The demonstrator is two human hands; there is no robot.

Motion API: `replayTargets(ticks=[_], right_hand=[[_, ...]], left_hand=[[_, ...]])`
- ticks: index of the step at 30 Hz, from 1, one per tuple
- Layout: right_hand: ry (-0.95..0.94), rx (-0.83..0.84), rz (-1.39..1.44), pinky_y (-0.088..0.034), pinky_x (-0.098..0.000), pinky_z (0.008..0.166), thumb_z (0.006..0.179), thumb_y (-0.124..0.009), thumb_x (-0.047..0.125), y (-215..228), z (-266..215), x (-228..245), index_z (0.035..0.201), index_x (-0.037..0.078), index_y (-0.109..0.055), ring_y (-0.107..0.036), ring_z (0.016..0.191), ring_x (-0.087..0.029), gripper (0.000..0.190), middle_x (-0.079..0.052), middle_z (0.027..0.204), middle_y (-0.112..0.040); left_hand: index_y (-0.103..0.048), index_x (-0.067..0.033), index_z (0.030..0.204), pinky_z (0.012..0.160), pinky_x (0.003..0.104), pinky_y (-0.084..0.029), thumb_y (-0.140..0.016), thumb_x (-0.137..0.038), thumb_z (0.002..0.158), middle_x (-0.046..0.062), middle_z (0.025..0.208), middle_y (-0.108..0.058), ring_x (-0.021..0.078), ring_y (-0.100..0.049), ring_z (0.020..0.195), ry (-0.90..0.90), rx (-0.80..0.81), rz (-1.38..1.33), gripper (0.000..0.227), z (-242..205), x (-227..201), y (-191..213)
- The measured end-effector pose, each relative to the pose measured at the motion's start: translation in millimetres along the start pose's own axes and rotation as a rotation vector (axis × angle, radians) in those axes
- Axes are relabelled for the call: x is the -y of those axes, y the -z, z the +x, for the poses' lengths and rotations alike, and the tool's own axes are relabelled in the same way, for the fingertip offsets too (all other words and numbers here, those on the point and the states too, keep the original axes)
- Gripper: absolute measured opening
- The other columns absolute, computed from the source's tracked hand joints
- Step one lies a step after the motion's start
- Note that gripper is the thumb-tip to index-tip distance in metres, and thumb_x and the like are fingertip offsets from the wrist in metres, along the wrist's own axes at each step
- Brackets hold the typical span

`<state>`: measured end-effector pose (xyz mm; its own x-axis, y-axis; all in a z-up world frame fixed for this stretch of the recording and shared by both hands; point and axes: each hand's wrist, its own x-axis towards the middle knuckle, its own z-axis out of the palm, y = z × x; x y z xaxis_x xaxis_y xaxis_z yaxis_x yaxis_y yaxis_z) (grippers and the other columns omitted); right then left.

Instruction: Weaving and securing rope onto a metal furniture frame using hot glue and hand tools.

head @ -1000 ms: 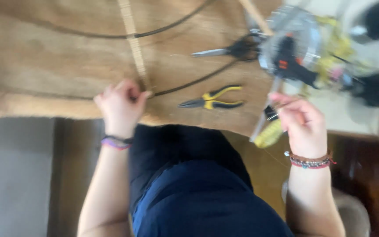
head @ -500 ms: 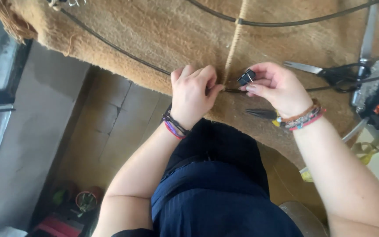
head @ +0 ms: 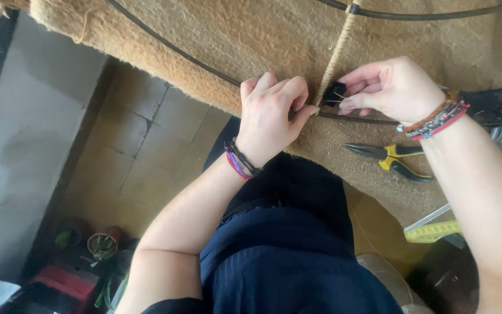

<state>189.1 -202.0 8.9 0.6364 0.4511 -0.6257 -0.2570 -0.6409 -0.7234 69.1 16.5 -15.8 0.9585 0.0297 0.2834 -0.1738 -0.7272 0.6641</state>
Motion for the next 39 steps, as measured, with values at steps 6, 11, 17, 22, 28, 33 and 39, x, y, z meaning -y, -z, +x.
replayTargets(ticks=[6,11,17,22,28,33,39], right_hand=[[-0.049,0.033,-0.068,-0.059,-0.0295,0.064,0.076,-0.083,-0.004,-3.8,-0.5,22.0,0.118,-0.003,-0.072,-0.075,0.082,-0.021,0.043,-0.017,0.096,-0.078],[-0.035,0.065,0.011,-0.058,-0.0304,0.064,0.086,-0.074,-0.007,0.7,10.5,4.9,0.120,-0.008,-0.068,-0.076,0.080,-0.027,0.035,-0.023,0.092,-0.076],[-0.056,0.097,-0.046,-0.054,-0.0290,0.057,0.081,-0.078,-0.006,1.7,17.3,9.0,0.118,-0.005,-0.070,-0.072,0.071,-0.024,0.038,-0.020,0.089,-0.075],[-0.096,0.131,-0.107,-0.052,-0.0287,0.055,0.079,-0.081,-0.005,-0.7,19.4,25.4,0.113,-0.006,-0.073,-0.070,0.068,-0.024,0.035,-0.021,0.081,-0.075],[-0.129,0.127,-0.268,-0.049,-0.0281,0.052,0.077,-0.087,0.003,-2.3,19.9,42.7,0.108,-0.006,-0.074,-0.067,0.059,-0.022,0.035,-0.018,0.075,-0.074],[0.005,0.106,-0.730,-0.050,-0.0242,0.078,0.076,-0.088,0.035,0.4,17.2,46.2,0.101,0.016,-0.084,-0.072,0.077,-0.009,0.031,0.000,0.082,-0.080],[0.434,-0.164,-0.923,-0.050,-0.0352,0.077,0.074,-0.093,0.054,3.5,9.0,16.0,0.097,0.022,-0.080,-0.062,0.070,-0.016,0.042,0.001,0.091,-0.069]], left_hand=[[-0.041,-0.0204,0.081,0.081,0.039,-0.030,-0.078,-0.026,0.087,-0.012,0.069,-0.053,0.0192,-0.044,0.077,-0.029,-0.001,-0.026,0.037,-0.7,2.0,2.4],[-0.040,-0.0195,0.080,0.086,0.039,-0.030,-0.076,-0.026,0.091,-0.011,0.071,-0.051,0.0195,-0.043,0.076,-0.083,-0.049,-0.019,0.038,-3.5,5.0,0.6],[-0.043,-0.0190,0.082,0.087,0.039,-0.030,-0.070,-0.026,0.097,-0.010,0.071,-0.050,0.0197,-0.043,0.076,-0.125,-0.094,0.008,0.032,-5.7,7.8,-2.8],[-0.043,-0.0188,0.082,0.089,0.041,-0.031,-0.068,-0.027,0.098,-0.009,0.073,-0.050,0.0203,-0.043,0.078,-0.125,-0.084,0.004,0.031,-6.8,9.6,-5.0],[-0.053,-0.0168,0.084,0.094,0.042,-0.032,-0.058,-0.031,0.107,-0.006,0.076,-0.054,0.0209,-0.047,0.077,-0.256,-0.212,0.101,0.027,-8.0,14.8,-7.7],[-0.055,-0.0160,0.084,0.098,0.045,-0.034,-0.066,-0.027,0.105,-0.004,0.075,-0.049,0.0218,-0.047,0.077,-0.317,-0.263,0.111,0.027,-10.8,17.1,-10.9],[-0.053,-0.0153,0.081,0.099,0.044,-0.033,-0.069,-0.026,0.104,-0.003,0.073,-0.050,0.0214,-0.046,0.076,-0.314,-0.274,0.113,0.030,-10.5,15.5,-10.5]])
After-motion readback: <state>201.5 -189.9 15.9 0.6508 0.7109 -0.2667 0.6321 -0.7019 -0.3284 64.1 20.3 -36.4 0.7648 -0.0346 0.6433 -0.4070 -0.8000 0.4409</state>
